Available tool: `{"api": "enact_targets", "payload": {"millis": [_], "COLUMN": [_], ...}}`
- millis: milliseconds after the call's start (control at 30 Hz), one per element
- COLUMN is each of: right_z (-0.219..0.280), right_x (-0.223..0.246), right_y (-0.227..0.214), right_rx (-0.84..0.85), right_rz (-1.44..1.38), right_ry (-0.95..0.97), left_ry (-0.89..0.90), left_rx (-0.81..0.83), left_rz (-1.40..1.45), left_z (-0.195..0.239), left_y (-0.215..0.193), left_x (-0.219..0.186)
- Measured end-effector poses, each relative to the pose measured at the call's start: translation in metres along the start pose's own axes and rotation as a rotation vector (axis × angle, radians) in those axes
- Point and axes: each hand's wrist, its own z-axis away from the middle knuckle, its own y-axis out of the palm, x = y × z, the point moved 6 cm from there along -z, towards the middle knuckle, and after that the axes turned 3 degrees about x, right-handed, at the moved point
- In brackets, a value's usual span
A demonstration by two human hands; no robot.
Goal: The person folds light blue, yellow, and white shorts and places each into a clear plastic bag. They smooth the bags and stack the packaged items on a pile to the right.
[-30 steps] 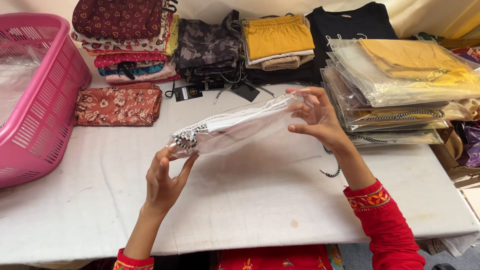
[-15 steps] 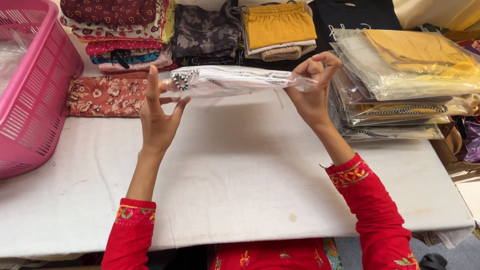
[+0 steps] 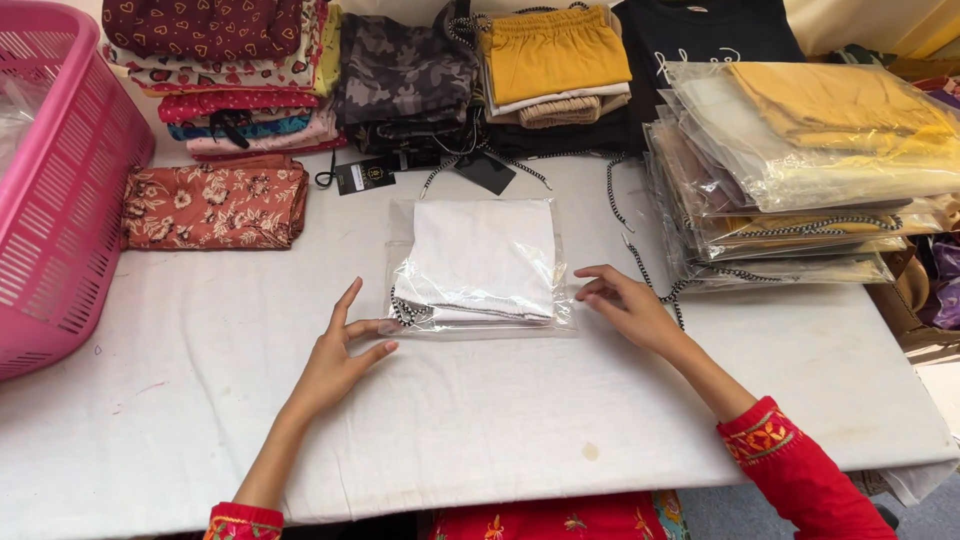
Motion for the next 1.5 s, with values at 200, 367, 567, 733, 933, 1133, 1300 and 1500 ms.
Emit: {"api": "enact_targets", "payload": {"millis": [200,367,567,733,933,1133,1300,1500], "right_z": [-0.013,-0.009,0.003,0.004,0.017,0.000,-0.028,-0.024], "right_x": [-0.008,-0.023,-0.056,-0.028,-0.055,0.010,0.064,0.036], "right_y": [0.024,0.032,0.030,0.016,0.033,0.005,0.028,0.076], "right_rx": [0.039,-0.005,-0.083,0.054,0.099,0.072,0.041,0.345], "right_rz": [-0.058,-0.143,-0.084,-0.039,-0.205,0.070,0.547,0.574], "right_ry": [0.418,0.412,0.302,0.397,0.484,0.196,-0.241,-0.162], "left_ry": [-0.044,0.085,-0.039,-0.024,-0.100,0.428,0.623,0.634], "left_rx": [-0.143,-0.113,-0.032,-0.064,-0.127,-0.406,-0.115,-0.071], "left_rz": [0.300,0.225,-0.073,-0.040,-0.096,-0.377,-0.701,-0.868], "left_z": [-0.008,-0.009,0.012,0.010,0.019,0.013,-0.008,0.000], "left_y": [0.004,0.004,0.008,0.016,0.016,0.027,0.093,0.114], "left_x": [0.018,0.028,0.013,0.024,0.006,-0.034,-0.067,-0.048]}}
